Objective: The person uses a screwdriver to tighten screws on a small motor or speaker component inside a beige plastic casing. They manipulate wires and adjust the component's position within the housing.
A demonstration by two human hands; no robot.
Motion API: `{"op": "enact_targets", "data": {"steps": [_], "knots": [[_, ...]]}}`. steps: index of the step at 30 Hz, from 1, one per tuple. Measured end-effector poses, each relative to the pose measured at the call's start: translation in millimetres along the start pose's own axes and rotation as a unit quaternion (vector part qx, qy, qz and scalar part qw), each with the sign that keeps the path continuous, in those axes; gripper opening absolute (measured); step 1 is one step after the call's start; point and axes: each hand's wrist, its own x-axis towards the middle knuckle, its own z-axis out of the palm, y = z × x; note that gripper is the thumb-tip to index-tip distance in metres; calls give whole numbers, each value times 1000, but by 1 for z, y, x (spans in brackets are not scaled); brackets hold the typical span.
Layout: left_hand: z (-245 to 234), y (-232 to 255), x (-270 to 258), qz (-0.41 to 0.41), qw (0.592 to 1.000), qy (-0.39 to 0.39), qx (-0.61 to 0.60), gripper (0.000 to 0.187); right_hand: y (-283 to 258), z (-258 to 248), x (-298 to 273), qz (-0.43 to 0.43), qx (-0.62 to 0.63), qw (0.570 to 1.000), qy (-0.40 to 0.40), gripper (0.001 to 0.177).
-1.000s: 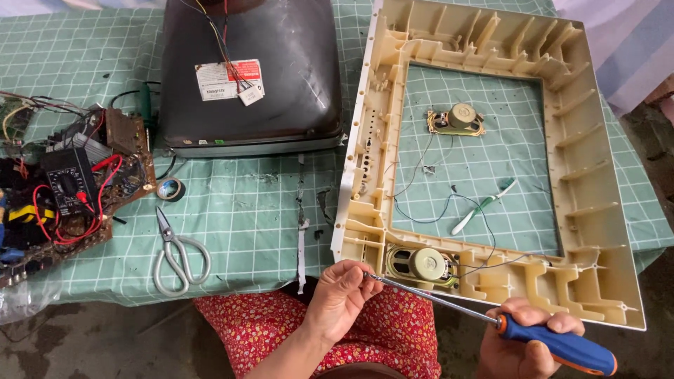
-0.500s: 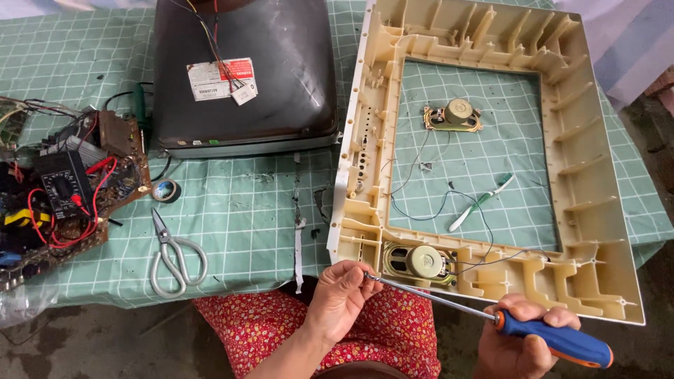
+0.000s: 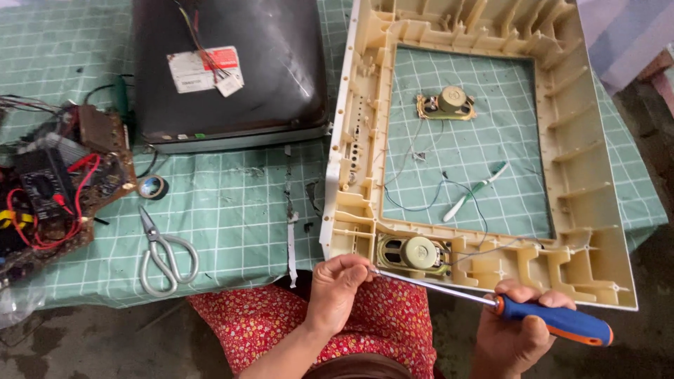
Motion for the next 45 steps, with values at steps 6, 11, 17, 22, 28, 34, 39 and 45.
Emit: {"op": "enact_targets", "data": {"steps": [6,11,17,22,28,34,39,45], "knots": [[-8,-6,12,-77,996,43,23,16,-7,7,5,-35,-120,992,10,46],[13,22,19,-26,965,-38,259,23,-5,-6,19,-40,-147,988,-9,46],[16,31,44,222,748,-202,592,21,-11,1,36,-66,-118,990,-35,42],[14,27,64,259,627,-255,689,21,-18,23,56,-91,-108,978,-152,40],[15,15,88,203,539,-285,766,17,-27,59,73,-94,-150,938,-299,37],[-55,-42,117,331,477,-251,775,19,-15,86,83,-48,-201,906,-370,39],[-65,-57,125,311,459,-246,795,18,-20,116,79,-32,-318,850,-419,35],[-72,-65,135,231,435,-262,830,9,-13,128,78,-39,-321,829,-456,25]]}}
